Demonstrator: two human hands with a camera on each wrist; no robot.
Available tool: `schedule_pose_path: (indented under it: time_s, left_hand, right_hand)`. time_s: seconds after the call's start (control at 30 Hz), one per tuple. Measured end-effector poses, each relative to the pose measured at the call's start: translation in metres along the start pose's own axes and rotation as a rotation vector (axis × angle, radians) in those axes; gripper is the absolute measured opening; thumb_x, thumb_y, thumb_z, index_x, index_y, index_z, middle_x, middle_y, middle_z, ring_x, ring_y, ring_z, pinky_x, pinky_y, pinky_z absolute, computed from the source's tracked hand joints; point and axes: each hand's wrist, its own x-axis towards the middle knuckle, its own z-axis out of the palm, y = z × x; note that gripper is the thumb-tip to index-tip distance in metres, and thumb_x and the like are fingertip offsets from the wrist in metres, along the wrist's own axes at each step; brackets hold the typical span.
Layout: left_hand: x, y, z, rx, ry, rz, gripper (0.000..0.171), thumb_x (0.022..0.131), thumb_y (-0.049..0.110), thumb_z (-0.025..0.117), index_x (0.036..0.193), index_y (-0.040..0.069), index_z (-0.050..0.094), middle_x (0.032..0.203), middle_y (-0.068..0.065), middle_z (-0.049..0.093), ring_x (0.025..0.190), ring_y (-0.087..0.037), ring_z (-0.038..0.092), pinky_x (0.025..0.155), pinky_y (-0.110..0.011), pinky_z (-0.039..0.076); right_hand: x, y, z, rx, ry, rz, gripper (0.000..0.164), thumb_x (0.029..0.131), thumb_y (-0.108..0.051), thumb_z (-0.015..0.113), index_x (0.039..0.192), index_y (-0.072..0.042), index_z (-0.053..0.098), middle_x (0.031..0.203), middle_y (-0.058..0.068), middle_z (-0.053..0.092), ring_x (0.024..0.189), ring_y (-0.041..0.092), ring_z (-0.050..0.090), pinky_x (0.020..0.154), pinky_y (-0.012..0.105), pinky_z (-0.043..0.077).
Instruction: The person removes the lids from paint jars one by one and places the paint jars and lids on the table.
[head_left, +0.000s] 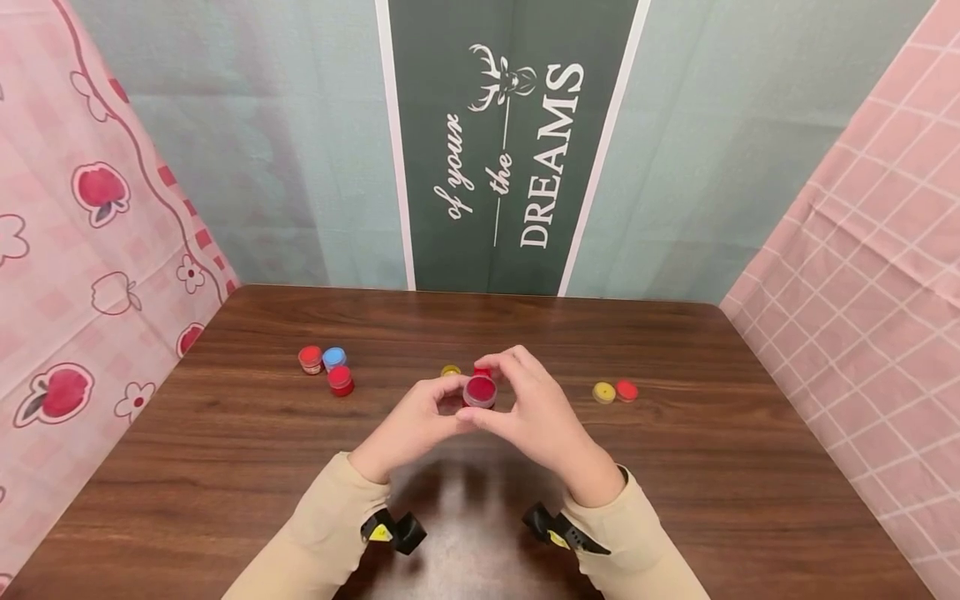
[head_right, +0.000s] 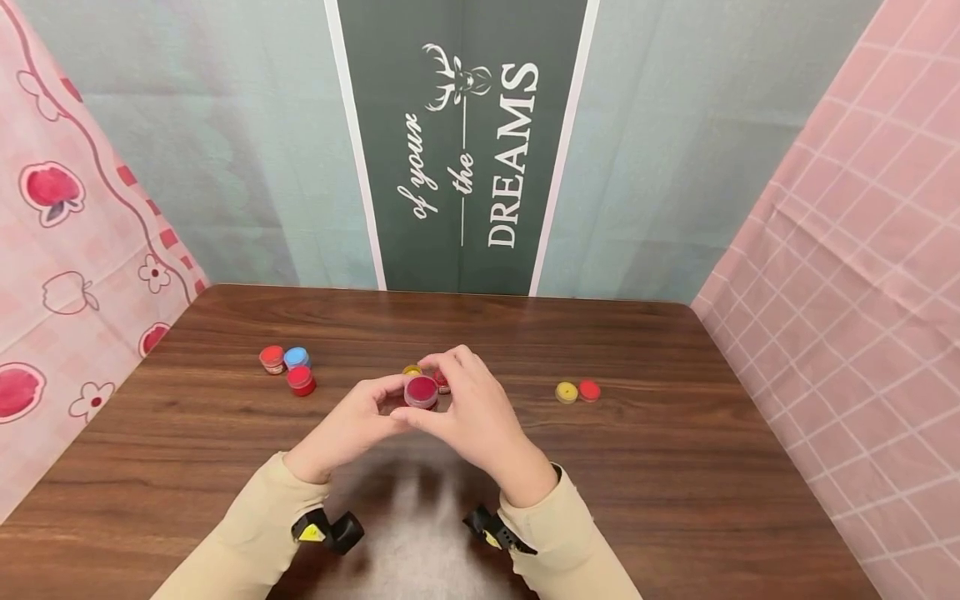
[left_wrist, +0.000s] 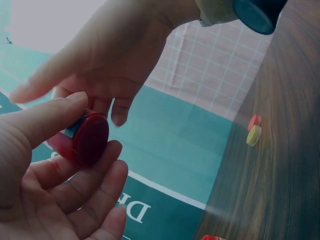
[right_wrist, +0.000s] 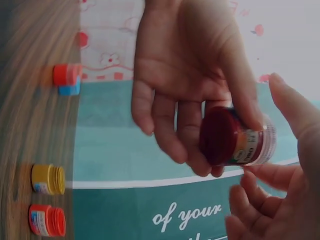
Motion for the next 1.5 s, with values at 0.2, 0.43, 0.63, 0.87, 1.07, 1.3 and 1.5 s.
schedule_pose_path:
  time_s: [0.2, 0.43, 0.63, 0.87, 1.07, 1.3, 1.5]
  left_hand:
    - [0.001, 0.001, 0.002, -0.021, 0.012, -0.033, 0.032, 0.083, 0.015, 0.071, 0.112, 0.005, 0.064, 0.104, -0.005, 0.064, 0.091, -0.018, 0.061, 0.083, -0.03, 0.05]
    - [0.001, 0.001, 0.001, 0.004, 0.016, -0.025, 0.032, 0.082, 0.017, 0.073, 0.111, 0.006, 0.065, 0.102, -0.002, 0.065, 0.093, -0.017, 0.06, 0.086, -0.031, 0.049]
    - [0.001, 0.0, -0.002, 0.004, 0.006, 0.032, 0.04, 0.082, 0.016, 0.072, 0.118, 0.001, 0.062, 0.106, -0.006, 0.065, 0.096, -0.016, 0.061, 0.088, -0.031, 0.048]
    - [0.0, 0.0, -0.001, 0.008, -0.002, 0.022, 0.034, 0.084, 0.013, 0.07, 0.115, 0.001, 0.063, 0.104, -0.008, 0.065, 0.093, -0.022, 0.06, 0.085, -0.034, 0.05]
    - [0.001, 0.0, 0.0, 0.005, 0.024, -0.023, 0.033, 0.082, 0.016, 0.073, 0.112, 0.007, 0.065, 0.102, -0.003, 0.065, 0.093, -0.018, 0.06, 0.086, -0.034, 0.049]
    - [0.001, -0.001, -0.001, 0.018, 0.016, -0.007, 0.033, 0.081, 0.02, 0.074, 0.111, 0.007, 0.066, 0.098, -0.001, 0.066, 0.091, -0.016, 0.061, 0.086, -0.032, 0.049]
    - [0.001, -0.001, -0.001, 0.021, -0.003, 0.007, 0.035, 0.083, 0.013, 0.071, 0.114, 0.001, 0.063, 0.104, -0.007, 0.066, 0.094, -0.019, 0.06, 0.085, -0.032, 0.049]
  right_hand:
    - [-0.001, 0.001, -0.001, -0.07, 0.015, 0.011, 0.034, 0.071, -0.027, 0.082, 0.095, -0.01, 0.067, 0.086, -0.006, 0.055, 0.078, 0.011, 0.055, 0.066, 0.024, 0.048]
    - [-0.002, 0.003, -0.013, 0.046, -0.174, -0.119, 0.041, 0.083, -0.009, 0.07, 0.123, -0.003, 0.06, 0.113, 0.003, 0.06, 0.1, 0.013, 0.058, 0.08, 0.024, 0.049]
    - [0.001, 0.0, -0.013, 0.166, -0.216, -0.084, 0.039, 0.084, -0.019, 0.071, 0.12, -0.012, 0.057, 0.136, 0.003, 0.049, 0.124, 0.016, 0.045, 0.099, 0.037, 0.039]
    - [0.001, 0.001, 0.0, -0.072, 0.028, -0.022, 0.054, 0.065, -0.035, 0.085, 0.106, -0.01, 0.061, 0.098, -0.003, 0.055, 0.09, 0.01, 0.054, 0.079, 0.029, 0.048]
    - [-0.001, 0.003, -0.002, 0.011, -0.021, -0.032, 0.039, 0.074, -0.019, 0.08, 0.109, -0.007, 0.067, 0.091, -0.005, 0.057, 0.085, 0.009, 0.058, 0.073, 0.025, 0.05]
    - [-0.002, 0.003, -0.017, 0.184, -0.238, 0.001, 0.054, 0.082, -0.01, 0.071, 0.132, -0.01, 0.05, 0.126, 0.0, 0.057, 0.115, 0.014, 0.053, 0.091, 0.034, 0.046]
    - [0.0, 0.0, -0.004, -0.045, -0.105, 0.1, 0.057, 0.067, -0.043, 0.082, 0.107, -0.013, 0.055, 0.099, -0.004, 0.056, 0.09, 0.011, 0.055, 0.078, 0.029, 0.048]
